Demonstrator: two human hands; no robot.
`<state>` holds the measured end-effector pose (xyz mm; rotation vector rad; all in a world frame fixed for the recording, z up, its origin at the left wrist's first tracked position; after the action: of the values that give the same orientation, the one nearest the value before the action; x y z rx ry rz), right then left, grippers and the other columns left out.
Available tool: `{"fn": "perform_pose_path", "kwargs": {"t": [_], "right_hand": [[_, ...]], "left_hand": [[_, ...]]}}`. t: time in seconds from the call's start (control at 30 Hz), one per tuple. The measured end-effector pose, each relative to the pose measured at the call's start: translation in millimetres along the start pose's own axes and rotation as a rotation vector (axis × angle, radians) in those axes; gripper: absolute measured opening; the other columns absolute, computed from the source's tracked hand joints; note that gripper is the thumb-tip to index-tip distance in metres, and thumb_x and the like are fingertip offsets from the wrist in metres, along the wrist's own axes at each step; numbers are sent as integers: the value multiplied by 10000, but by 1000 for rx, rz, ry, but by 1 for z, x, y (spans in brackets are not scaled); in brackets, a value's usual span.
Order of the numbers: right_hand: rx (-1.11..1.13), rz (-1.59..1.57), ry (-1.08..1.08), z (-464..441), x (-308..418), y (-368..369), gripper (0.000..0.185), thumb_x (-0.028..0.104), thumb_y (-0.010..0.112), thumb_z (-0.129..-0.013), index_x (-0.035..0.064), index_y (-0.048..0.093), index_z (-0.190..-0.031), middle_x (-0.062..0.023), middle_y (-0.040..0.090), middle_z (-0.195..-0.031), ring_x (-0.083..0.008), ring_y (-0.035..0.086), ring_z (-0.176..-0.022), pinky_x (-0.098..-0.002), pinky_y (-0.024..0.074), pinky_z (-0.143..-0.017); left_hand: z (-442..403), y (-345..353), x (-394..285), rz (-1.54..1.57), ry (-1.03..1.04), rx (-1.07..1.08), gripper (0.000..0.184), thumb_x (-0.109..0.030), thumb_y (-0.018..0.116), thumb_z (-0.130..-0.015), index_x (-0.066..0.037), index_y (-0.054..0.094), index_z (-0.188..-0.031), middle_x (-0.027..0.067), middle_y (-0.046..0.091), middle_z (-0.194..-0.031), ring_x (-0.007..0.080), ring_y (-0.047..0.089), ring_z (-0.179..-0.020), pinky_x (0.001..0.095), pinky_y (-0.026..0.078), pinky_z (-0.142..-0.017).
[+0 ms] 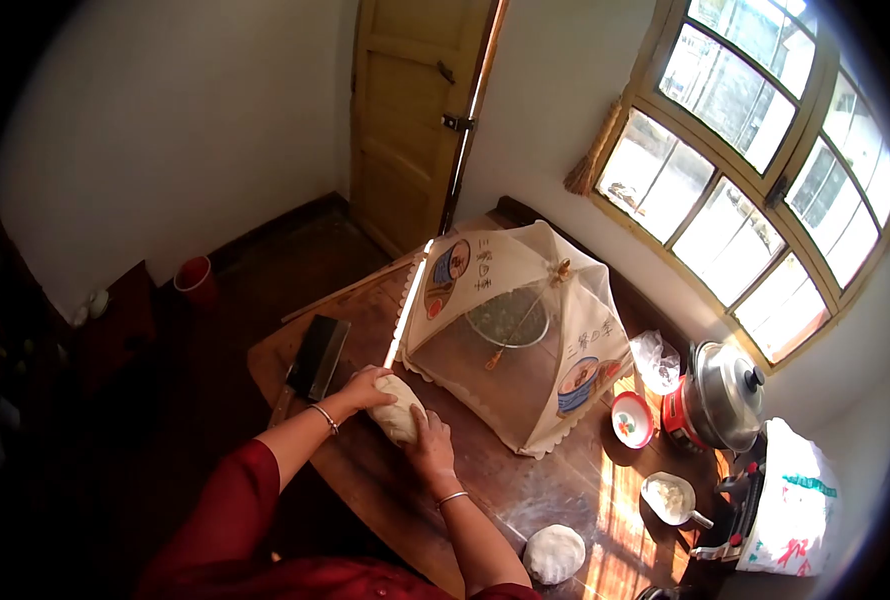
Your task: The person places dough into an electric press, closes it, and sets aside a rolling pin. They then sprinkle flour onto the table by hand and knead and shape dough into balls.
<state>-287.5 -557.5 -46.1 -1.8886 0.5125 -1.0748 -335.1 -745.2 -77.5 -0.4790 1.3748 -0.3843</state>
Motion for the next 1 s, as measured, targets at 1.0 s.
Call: {"fn": "perform_pose_path", "kwargs": {"t": [1.0], "right_hand": [[176, 21, -101, 109, 46, -59, 786, 210, 748, -691, 177, 383, -1386, -172, 357, -1420, -346, 376, -1296, -471, 331, -1026]], "left_hand": [[171, 1, -4, 72, 192, -135, 588, -320, 658, -847, 6, 459, -1295, 222, 423, -1344, 367, 432, -1230, 401, 350, -1037]]}}
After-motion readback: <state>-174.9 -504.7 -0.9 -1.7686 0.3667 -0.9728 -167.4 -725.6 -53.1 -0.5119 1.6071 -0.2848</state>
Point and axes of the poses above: each hand's wrist, its own z-axis away from the middle knuckle, its own y-axis out of the palm, x = y × z, the point moved 6 cm from there along -z, towards the middle knuckle
